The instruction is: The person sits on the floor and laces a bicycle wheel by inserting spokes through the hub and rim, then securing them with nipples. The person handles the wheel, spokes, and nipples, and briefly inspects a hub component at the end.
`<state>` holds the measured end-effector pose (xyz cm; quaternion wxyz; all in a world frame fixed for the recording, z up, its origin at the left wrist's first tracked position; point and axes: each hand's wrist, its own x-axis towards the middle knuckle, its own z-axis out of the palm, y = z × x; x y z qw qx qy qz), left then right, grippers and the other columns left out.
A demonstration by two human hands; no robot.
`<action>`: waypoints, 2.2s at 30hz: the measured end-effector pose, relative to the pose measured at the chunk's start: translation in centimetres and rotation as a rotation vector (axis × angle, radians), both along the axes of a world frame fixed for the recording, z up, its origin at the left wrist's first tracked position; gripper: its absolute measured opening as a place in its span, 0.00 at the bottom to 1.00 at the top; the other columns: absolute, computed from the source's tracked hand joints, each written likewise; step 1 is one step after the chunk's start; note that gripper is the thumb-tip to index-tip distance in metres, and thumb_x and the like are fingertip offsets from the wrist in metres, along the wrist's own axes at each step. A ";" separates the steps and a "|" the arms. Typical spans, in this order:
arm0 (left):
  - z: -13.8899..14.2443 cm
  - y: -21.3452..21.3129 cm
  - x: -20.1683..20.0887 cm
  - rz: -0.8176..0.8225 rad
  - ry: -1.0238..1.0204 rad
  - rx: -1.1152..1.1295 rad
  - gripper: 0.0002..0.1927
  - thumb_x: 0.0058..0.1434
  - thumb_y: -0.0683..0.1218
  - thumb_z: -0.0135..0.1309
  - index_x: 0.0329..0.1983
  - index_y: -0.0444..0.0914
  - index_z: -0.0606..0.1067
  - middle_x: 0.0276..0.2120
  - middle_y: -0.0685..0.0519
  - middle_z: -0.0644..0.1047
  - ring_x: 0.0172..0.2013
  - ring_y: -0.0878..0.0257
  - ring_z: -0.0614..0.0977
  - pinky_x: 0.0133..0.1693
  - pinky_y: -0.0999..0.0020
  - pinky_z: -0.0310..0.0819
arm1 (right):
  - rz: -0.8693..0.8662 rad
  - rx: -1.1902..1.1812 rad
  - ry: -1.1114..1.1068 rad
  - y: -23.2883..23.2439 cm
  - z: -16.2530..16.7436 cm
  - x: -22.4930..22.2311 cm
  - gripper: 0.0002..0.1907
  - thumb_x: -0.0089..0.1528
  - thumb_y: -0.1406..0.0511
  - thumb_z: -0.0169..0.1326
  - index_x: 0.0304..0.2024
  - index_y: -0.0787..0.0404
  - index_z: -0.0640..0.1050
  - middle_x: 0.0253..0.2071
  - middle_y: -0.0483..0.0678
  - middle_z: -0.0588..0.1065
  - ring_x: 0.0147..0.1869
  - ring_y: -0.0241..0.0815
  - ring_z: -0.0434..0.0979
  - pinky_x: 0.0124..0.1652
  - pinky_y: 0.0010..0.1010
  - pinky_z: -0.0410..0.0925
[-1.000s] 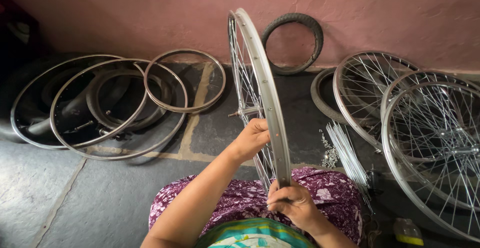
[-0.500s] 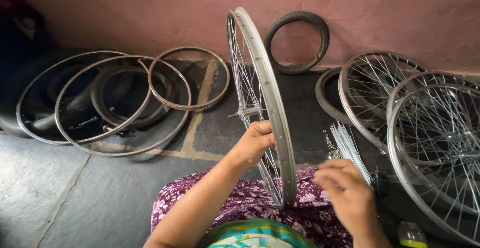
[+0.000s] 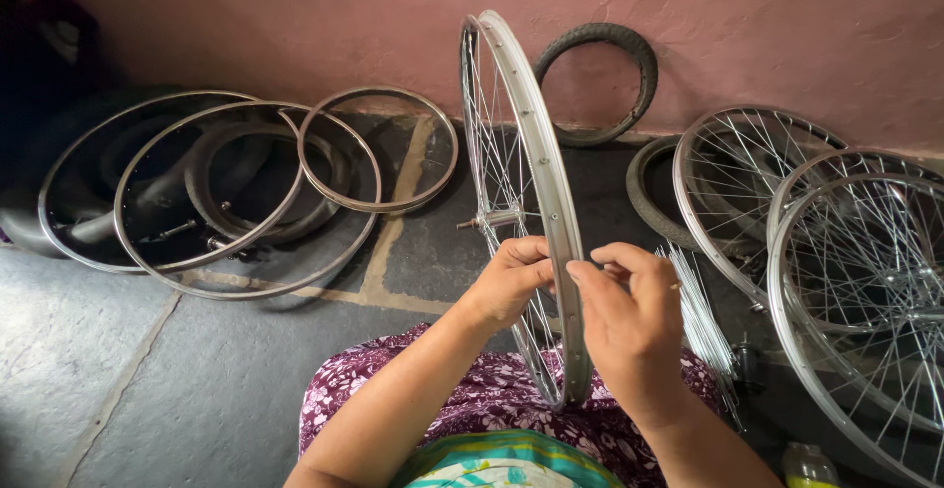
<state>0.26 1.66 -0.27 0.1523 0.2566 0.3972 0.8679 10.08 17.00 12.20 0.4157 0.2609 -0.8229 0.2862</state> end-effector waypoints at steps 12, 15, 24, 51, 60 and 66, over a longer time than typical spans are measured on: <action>-0.5 0.3 -0.2 0.032 0.014 0.036 0.10 0.66 0.45 0.62 0.47 0.34 0.81 0.38 0.55 0.81 0.37 0.69 0.79 0.43 0.73 0.74 | -0.077 0.058 0.124 -1.2 -0.8 -0.3 0.12 0.60 0.78 0.63 0.45 0.69 0.80 0.48 0.52 0.75 0.45 0.46 0.78 0.43 0.33 0.72; -0.6 0.3 0.0 0.043 0.017 0.051 0.09 0.68 0.44 0.62 0.46 0.34 0.81 0.38 0.55 0.81 0.37 0.69 0.79 0.43 0.73 0.74 | -0.109 0.126 0.177 -1.1 -1.1 -0.3 0.12 0.59 0.78 0.62 0.45 0.68 0.79 0.47 0.50 0.75 0.48 0.49 0.79 0.46 0.37 0.73; -0.1 0.1 -0.2 0.035 0.019 0.027 0.09 0.68 0.44 0.61 0.46 0.34 0.81 0.37 0.55 0.81 0.37 0.69 0.79 0.42 0.74 0.74 | -0.092 0.109 0.149 -1.1 -1.4 -0.6 0.12 0.59 0.77 0.62 0.45 0.69 0.78 0.47 0.52 0.74 0.48 0.51 0.78 0.48 0.38 0.72; -0.1 0.0 -0.3 0.015 -0.015 0.008 0.11 0.67 0.46 0.60 0.47 0.33 0.81 0.37 0.54 0.81 0.37 0.67 0.80 0.42 0.72 0.76 | -0.078 0.171 0.175 -1.1 -1.2 -0.8 0.12 0.60 0.78 0.62 0.45 0.70 0.78 0.49 0.52 0.73 0.49 0.48 0.78 0.47 0.34 0.72; -0.7 0.2 -0.6 -0.004 0.016 0.040 0.09 0.68 0.44 0.61 0.45 0.34 0.81 0.37 0.54 0.80 0.37 0.68 0.78 0.43 0.72 0.74 | -0.064 0.095 0.170 -0.8 -1.9 -1.1 0.12 0.61 0.78 0.61 0.47 0.70 0.78 0.49 0.53 0.74 0.51 0.49 0.78 0.50 0.37 0.73; -0.3 0.2 -0.4 0.004 0.039 0.026 0.09 0.68 0.45 0.60 0.45 0.34 0.81 0.37 0.54 0.80 0.37 0.68 0.78 0.43 0.72 0.73 | -0.066 0.070 0.137 -0.5 -1.9 -0.8 0.10 0.61 0.78 0.61 0.45 0.69 0.79 0.48 0.53 0.75 0.50 0.50 0.78 0.48 0.37 0.72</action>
